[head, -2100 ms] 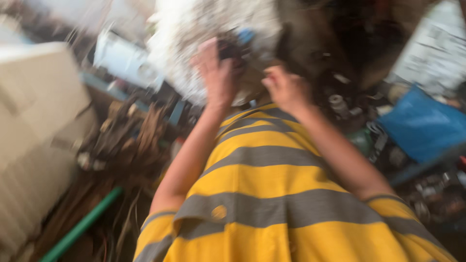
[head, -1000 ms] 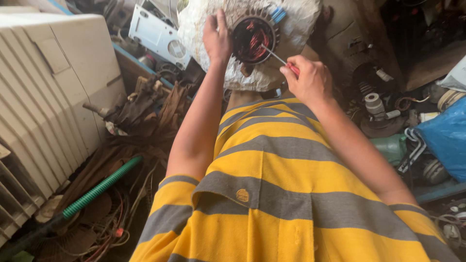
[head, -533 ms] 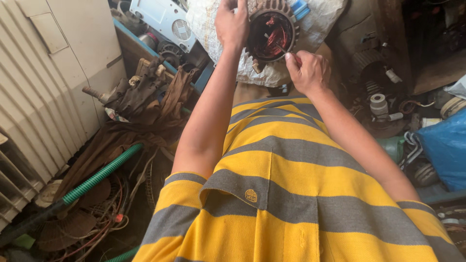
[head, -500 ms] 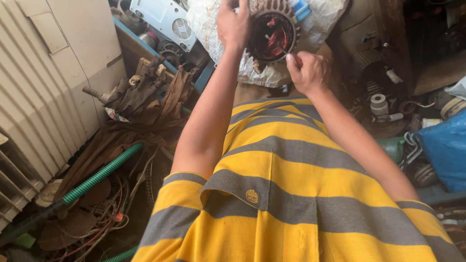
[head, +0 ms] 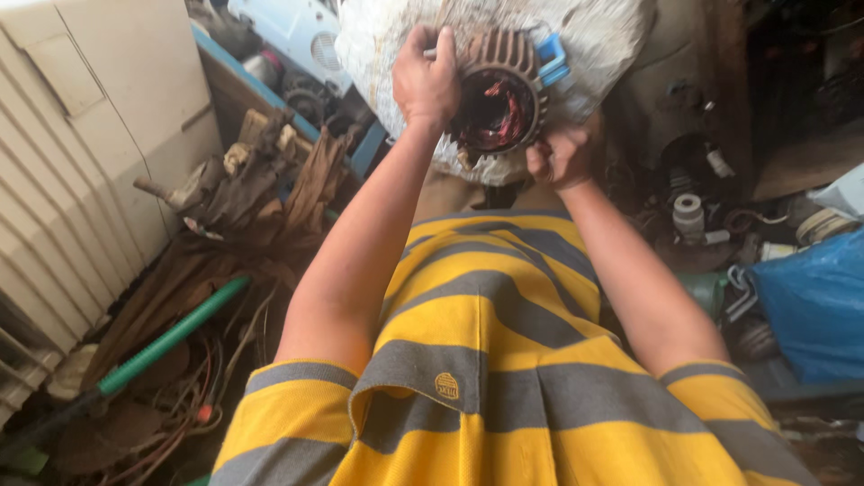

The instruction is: The person uses pliers and a screwdriver to cut and adjust copper wires on a circular electrical component. They repeatedly cut wires and reposition the component on a white sack.

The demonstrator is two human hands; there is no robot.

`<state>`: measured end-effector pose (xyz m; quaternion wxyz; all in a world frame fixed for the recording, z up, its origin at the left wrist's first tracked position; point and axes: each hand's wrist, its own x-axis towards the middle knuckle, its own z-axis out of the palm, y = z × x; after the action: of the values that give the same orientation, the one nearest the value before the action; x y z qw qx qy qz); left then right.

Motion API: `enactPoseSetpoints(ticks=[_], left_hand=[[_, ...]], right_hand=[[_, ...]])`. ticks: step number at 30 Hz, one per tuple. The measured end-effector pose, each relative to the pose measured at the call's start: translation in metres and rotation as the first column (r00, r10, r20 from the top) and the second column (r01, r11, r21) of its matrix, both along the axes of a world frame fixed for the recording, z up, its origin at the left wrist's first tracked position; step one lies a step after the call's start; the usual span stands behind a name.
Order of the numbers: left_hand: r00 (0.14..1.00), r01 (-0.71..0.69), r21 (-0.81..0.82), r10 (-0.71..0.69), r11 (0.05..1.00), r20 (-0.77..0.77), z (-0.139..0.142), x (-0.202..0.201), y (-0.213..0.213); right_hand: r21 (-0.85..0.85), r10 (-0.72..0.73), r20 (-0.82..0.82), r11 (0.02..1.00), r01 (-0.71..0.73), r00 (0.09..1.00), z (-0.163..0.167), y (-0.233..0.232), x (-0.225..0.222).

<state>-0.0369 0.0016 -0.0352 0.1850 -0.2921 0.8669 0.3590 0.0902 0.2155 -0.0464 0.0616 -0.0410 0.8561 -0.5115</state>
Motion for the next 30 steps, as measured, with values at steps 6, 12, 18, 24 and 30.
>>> enactPoseSetpoints(ticks=[6,12,18,24,30], left_hand=[[0.96,0.109,0.243,-0.038,0.964,-0.279,0.026,0.0,-0.008],[0.606,0.72,0.017,-0.616,0.694,-0.504,0.076,0.039,-0.03],[0.572,0.755,-0.084,-0.715,0.651,-0.401,0.078,0.046,-0.016],[0.627,0.72,0.037,-0.626,0.693,-0.465,0.072,0.045,-0.025],[0.714,0.605,0.06,-0.507,0.794,-0.482,0.062,0.045,-0.024]], right_hand=[[0.158,0.043,0.105,0.986,-0.059,0.994,0.014,0.032,0.03],[0.176,-0.167,0.231,0.976,0.128,0.959,0.076,0.083,0.059],[0.148,0.093,-0.134,0.986,-0.073,0.987,0.094,0.03,-0.026],[0.393,0.504,-0.186,0.825,-0.407,0.843,0.113,0.002,-0.104],[0.406,0.565,-0.186,0.789,-0.461,0.804,0.11,0.0,-0.115]])
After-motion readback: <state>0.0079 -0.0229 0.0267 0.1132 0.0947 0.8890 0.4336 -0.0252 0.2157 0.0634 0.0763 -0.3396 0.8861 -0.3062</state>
